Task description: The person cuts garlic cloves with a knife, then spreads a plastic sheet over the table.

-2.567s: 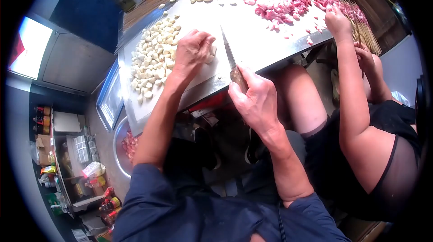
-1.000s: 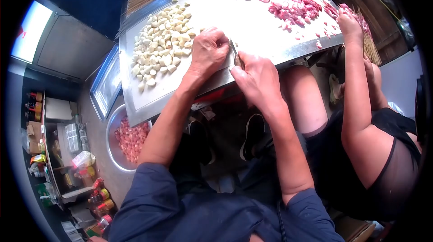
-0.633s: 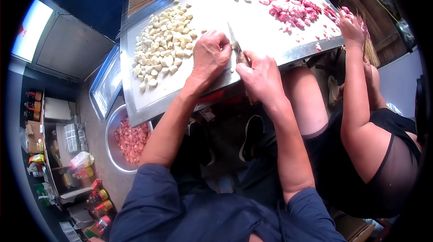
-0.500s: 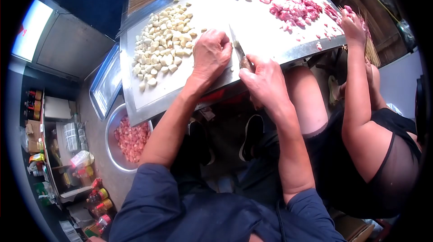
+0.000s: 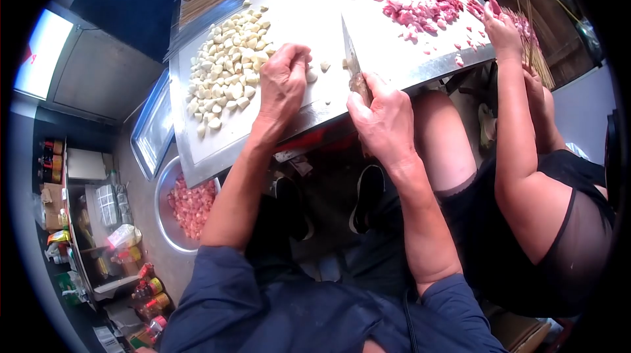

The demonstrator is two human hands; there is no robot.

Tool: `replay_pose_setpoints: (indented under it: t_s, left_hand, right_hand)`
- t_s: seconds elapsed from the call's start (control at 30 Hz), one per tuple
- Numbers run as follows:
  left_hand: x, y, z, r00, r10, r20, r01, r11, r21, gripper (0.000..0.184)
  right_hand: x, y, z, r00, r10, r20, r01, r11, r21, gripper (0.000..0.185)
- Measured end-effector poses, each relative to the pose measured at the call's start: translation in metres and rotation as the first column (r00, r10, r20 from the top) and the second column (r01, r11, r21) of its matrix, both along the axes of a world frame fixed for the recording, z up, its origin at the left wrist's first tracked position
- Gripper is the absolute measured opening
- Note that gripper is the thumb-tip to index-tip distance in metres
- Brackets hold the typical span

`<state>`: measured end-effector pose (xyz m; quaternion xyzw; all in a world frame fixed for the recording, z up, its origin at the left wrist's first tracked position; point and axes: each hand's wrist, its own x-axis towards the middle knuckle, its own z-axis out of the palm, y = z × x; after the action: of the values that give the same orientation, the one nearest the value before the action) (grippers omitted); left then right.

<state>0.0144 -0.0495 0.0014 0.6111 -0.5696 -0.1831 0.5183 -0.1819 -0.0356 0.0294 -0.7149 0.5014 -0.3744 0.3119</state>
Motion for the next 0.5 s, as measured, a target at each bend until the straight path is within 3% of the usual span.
replay_pose_setpoints:
  t_s: [0.1, 0.17, 0.5]
  left_hand:
    - [0.004, 0.013, 0.002, 0.994, 0.051, 0.098, -0.044, 0.996, -0.074, 0.012]
    - [0.004, 0.021, 0.005, 0.966, 0.025, 0.259, 0.003, 0.994, -0.109, 0.007]
    - [0.005, 0.019, 0.0, 0.955, 0.042, 0.294, -0.019, 0.997, -0.081, 0.002]
  right_hand:
    - [0.002, 0.006, 0.005, 1.0, 0.022, 0.021, -0.021, 0.999, -0.039, 0.018]
    - [0.005, 0.013, 0.004, 0.998, 0.055, 0.039, -0.053, 0.997, -0.062, 0.018]
    - [0.004, 0.016, 0.003, 0.984, 0.169, -0.05, -0.173, 0.982, -0.073, 0.021]
